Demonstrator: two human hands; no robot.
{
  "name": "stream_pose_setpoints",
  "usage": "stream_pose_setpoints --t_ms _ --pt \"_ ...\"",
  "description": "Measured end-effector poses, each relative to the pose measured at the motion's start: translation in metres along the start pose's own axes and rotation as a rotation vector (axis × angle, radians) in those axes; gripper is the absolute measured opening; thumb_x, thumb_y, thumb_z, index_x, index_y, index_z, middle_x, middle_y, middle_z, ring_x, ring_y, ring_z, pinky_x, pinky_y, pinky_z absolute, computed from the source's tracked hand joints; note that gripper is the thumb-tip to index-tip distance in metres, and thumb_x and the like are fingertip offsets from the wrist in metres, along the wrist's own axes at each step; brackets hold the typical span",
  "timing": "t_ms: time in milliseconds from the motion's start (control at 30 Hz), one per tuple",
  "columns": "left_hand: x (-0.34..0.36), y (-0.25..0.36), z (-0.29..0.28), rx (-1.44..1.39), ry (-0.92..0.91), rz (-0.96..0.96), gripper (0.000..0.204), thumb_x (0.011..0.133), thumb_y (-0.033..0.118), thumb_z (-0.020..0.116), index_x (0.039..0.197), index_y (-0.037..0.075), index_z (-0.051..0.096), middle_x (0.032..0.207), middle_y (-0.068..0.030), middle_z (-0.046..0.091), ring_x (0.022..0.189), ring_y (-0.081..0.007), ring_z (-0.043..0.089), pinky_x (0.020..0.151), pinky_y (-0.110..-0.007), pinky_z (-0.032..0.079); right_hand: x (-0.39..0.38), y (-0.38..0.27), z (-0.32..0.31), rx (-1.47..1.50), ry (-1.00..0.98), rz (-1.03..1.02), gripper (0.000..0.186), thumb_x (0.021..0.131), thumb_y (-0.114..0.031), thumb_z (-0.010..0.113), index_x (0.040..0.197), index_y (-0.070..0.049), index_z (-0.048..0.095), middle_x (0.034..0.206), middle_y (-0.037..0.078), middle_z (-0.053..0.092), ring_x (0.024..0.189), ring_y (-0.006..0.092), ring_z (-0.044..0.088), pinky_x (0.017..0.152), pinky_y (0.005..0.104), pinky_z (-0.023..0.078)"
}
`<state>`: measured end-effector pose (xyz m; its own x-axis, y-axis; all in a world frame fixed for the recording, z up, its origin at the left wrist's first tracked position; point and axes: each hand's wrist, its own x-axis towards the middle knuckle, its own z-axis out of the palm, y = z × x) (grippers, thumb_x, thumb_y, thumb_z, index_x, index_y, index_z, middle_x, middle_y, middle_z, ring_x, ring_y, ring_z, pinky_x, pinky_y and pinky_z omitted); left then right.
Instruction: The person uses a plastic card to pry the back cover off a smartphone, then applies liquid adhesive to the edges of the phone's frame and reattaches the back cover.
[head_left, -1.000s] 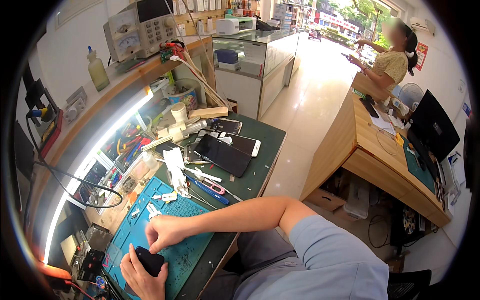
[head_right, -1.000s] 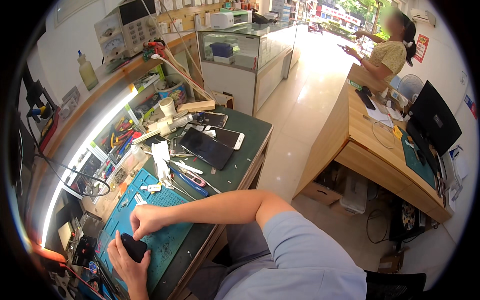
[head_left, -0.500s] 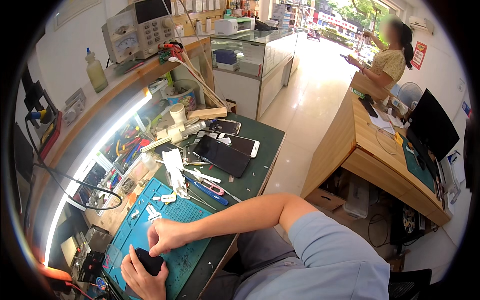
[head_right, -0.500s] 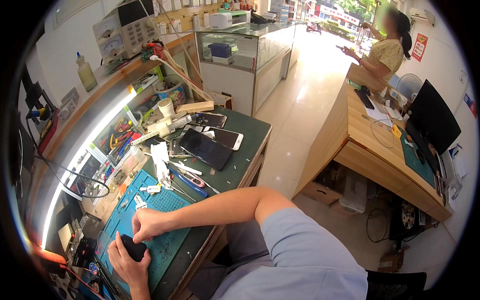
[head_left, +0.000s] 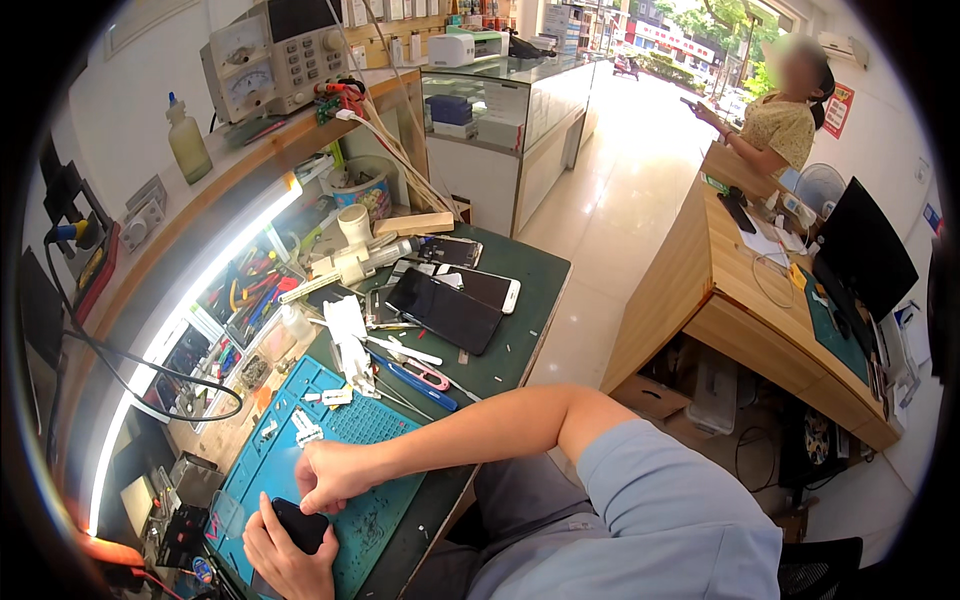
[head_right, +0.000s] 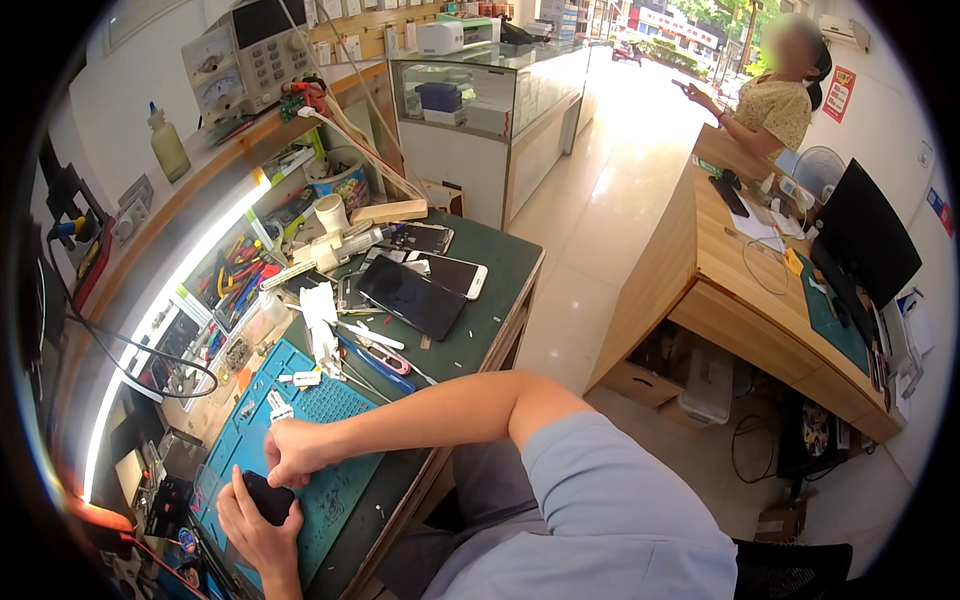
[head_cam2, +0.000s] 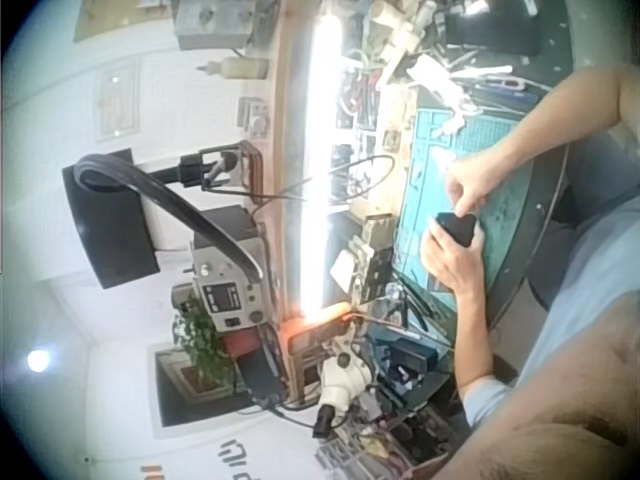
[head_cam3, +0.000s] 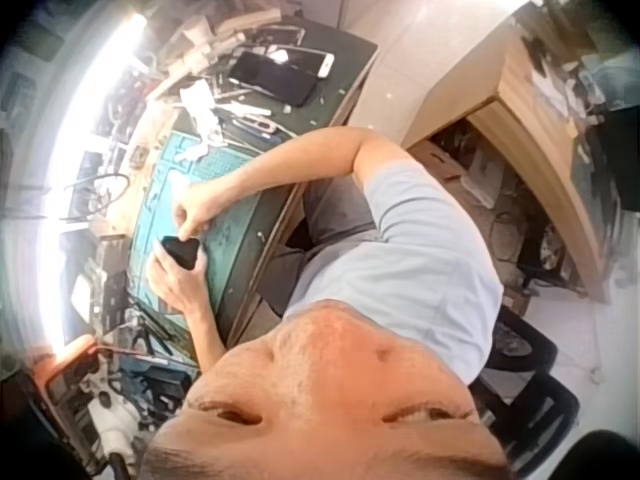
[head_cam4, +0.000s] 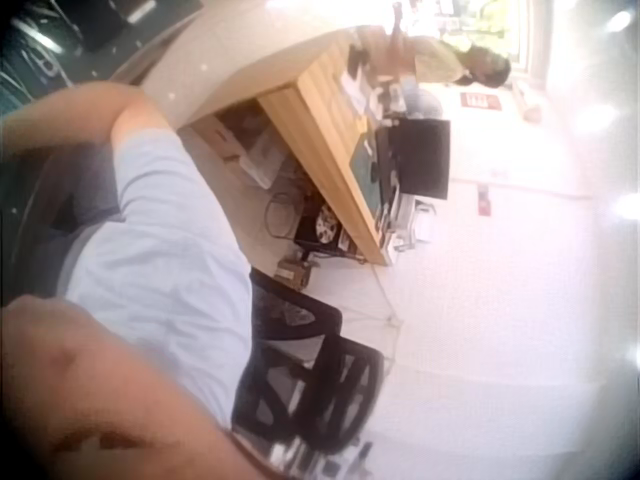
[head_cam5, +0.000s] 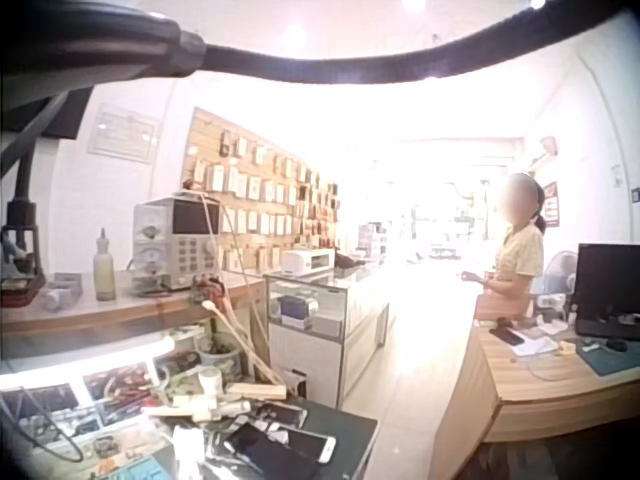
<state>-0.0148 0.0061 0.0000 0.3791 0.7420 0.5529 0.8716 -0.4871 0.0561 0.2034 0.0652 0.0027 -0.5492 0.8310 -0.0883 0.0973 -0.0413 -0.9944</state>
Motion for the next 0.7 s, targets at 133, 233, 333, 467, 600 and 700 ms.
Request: stream_pose_setpoints --t_ms 133,233,333,467,600,700 --pt "-0.001 -0.001 0.001 -0.018 -0.015 -0.006 0.097 0.059 0.024 0.083 0.147 0.002 0.049 0.121 -0.0161 0.055 0.112 -0.0387 0.056 0.098 -0.049 0.044 0.004 -0.006 -0.005 -0.064 -0.029 0.010 0.023 0.086 -0.016 0.076 0.084 0.006 0.072 0.071 0.011 0.072 0.061 0.0164 0.069 0.056 0.0303 0.055" --pt "0.001 0.000 0.000 -0.013 -0.012 0.016 0.097 0.059 0.025 0.083 0.147 0.001 0.049 0.122 -0.0170 0.055 0.112 -0.0397 0.056 0.099 -0.049 0.044 0.007 -0.009 -0.005 -0.153 -0.020 -0.015 0.022 0.084 -0.016 0.076 0.081 0.006 0.072 0.068 0.010 0.071 0.059 0.0159 0.068 0.055 0.0308 0.054" --pt "0.002 0.000 0.000 -0.019 -0.035 0.007 0.097 0.060 0.025 0.083 0.147 0.001 0.049 0.122 -0.0175 0.055 0.112 -0.0403 0.056 0.099 -0.050 0.043 0.007 -0.010 -0.004 -0.194 0.003 -0.044 0.022 0.083 -0.016 0.076 0.079 0.006 0.072 0.066 0.010 0.071 0.058 0.0158 0.068 0.054 0.0314 0.054" --pt "0.003 0.000 -0.002 -0.009 -0.030 0.014 0.096 0.060 0.025 0.083 0.146 0.000 0.049 0.121 -0.0174 0.055 0.112 -0.0402 0.056 0.099 -0.049 0.043 0.013 -0.016 -0.008 -0.223 -0.049 -0.055 0.022 0.082 -0.016 0.076 0.079 0.005 0.072 0.066 0.010 0.072 0.057 0.0159 0.068 0.053 0.0318 0.053" --pt "0.002 0.000 -0.003 -0.012 -0.019 0.020 0.097 0.059 0.024 0.083 0.147 0.001 0.049 0.121 -0.0171 0.055 0.112 -0.0398 0.056 0.098 -0.049 0.043 0.014 -0.018 -0.008 -0.183 -0.085 -0.018 0.022 0.083 -0.017 0.077 0.080 0.005 0.072 0.066 0.009 0.071 0.057 0.0162 0.067 0.052 0.0312 0.052" --pt "0.001 0.001 -0.002 -0.010 -0.009 0.012 0.096 0.059 0.024 0.083 0.146 0.001 0.049 0.121 -0.0169 0.055 0.111 -0.0395 0.056 0.098 -0.049 0.043 0.009 -0.017 -0.007 -0.150 -0.078 0.026 0.024 0.084 -0.018 0.076 0.080 0.004 0.070 0.065 0.009 0.070 0.057 0.0163 0.067 0.051 0.0309 0.052"
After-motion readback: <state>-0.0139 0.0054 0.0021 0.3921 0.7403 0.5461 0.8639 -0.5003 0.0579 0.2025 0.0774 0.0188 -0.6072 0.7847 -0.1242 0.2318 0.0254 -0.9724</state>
